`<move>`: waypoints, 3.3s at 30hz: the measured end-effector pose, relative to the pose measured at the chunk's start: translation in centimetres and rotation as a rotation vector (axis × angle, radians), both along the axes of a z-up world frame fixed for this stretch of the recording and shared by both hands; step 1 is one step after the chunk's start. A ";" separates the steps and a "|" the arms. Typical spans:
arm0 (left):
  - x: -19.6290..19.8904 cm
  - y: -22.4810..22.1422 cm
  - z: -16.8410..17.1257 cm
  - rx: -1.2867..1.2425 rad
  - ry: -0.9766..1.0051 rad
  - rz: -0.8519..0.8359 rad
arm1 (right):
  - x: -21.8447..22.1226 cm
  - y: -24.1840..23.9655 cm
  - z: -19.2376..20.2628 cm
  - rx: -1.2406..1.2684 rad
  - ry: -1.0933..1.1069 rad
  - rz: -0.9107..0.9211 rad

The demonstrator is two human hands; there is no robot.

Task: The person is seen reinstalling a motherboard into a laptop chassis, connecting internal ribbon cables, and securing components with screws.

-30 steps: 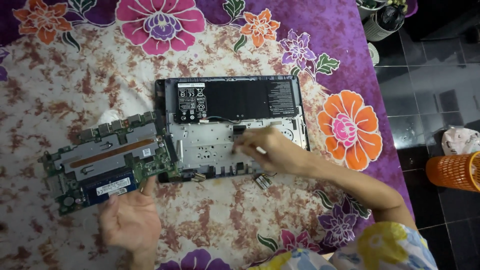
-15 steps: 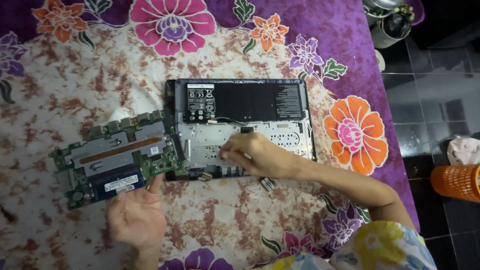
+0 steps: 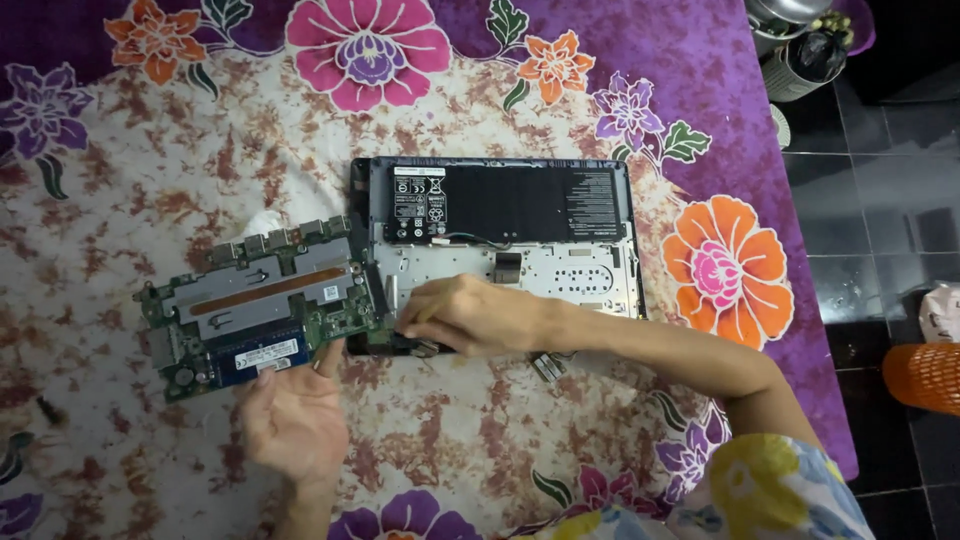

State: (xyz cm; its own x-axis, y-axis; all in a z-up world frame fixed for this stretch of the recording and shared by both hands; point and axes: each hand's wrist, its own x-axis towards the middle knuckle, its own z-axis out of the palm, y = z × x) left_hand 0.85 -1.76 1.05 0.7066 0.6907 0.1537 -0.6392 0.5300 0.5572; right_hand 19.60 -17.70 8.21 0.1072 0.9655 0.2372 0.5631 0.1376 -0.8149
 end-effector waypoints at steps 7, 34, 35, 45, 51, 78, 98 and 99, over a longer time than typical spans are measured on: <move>0.0 0.1 -0.5 -0.024 -0.032 -0.006 | -0.1 0.2 0.3 -0.034 -0.101 0.010; -0.1 0.1 0.4 0.036 -0.073 -0.003 | 1.8 -1.9 3.3 -0.058 -0.078 -0.025; -0.3 0.2 0.0 0.058 -0.060 0.014 | 1.9 -2.0 3.9 -0.026 -0.092 -0.061; -0.1 0.1 -0.8 0.005 -0.038 0.005 | 1.5 -3.8 0.3 -0.098 -0.045 -0.007; -0.2 0.2 -0.8 0.019 -0.032 -0.021 | 1.1 -3.8 0.4 -0.163 -0.075 0.013; -0.3 -0.3 -0.7 0.046 0.064 0.010 | 1.9 -9.0 1.6 -0.235 -0.099 -0.230; -0.3 -0.8 -3.2 -0.003 0.003 -0.123 | 3.3 -11.8 2.0 -0.334 -0.125 -0.226; -0.1 -0.8 -2.9 -0.005 0.005 -0.122 | 3.8 -11.9 1.9 -0.336 -0.123 -0.225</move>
State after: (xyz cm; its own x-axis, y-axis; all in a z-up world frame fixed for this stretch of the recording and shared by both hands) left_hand 0.73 -2.58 -1.87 0.7863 0.6001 0.1469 -0.5671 0.6066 0.5571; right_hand 23.40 -29.60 10.08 0.3152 0.9470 -0.0625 0.6445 -0.2619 -0.7183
